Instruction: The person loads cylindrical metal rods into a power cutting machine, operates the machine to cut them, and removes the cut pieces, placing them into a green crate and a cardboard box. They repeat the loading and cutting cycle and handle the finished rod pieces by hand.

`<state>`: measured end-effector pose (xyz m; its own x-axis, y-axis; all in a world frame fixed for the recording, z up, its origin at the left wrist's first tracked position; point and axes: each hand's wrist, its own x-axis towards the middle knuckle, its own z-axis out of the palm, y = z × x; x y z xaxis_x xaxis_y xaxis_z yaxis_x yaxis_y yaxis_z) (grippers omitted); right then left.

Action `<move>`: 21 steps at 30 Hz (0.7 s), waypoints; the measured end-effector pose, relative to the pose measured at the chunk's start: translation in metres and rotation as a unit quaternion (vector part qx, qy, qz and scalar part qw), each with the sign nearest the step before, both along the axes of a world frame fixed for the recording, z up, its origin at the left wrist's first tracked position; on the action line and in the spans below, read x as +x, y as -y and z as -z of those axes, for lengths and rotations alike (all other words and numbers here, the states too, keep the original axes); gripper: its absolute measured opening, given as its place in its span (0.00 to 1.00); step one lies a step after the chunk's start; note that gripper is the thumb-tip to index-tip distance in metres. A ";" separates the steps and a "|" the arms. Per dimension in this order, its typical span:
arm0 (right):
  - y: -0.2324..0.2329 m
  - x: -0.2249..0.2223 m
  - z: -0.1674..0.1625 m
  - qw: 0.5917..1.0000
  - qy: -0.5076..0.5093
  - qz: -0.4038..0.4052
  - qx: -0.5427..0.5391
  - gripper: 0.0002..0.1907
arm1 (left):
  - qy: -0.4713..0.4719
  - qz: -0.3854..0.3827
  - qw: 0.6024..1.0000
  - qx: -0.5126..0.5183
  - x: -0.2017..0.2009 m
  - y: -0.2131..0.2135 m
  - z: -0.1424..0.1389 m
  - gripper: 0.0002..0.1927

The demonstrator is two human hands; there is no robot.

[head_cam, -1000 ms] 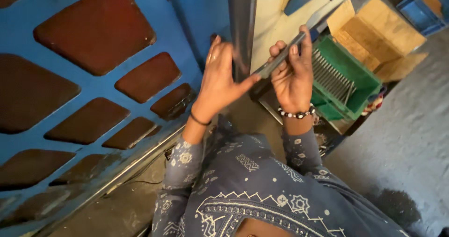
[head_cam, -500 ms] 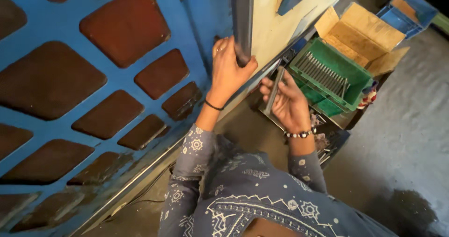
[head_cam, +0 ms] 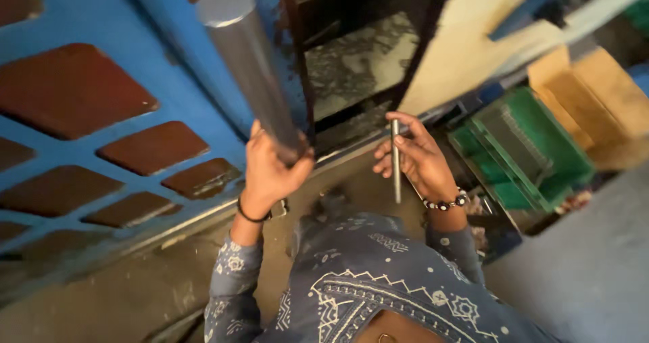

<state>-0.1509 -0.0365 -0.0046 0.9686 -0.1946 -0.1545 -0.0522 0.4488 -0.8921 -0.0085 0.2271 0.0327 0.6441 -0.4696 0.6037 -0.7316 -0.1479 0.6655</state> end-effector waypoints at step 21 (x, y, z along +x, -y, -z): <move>-0.029 0.101 0.053 0.993 -0.052 -0.107 -0.018 0.11 | 0.035 -0.487 0.869 -0.082 -0.032 -0.040 -0.008 0.20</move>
<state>-0.0494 -0.0073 -0.0579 0.9676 0.0066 -0.2524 -0.2353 0.3857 -0.8921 -0.0403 0.2673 0.0410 0.6468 0.3742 0.6645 -0.3521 -0.6264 0.6954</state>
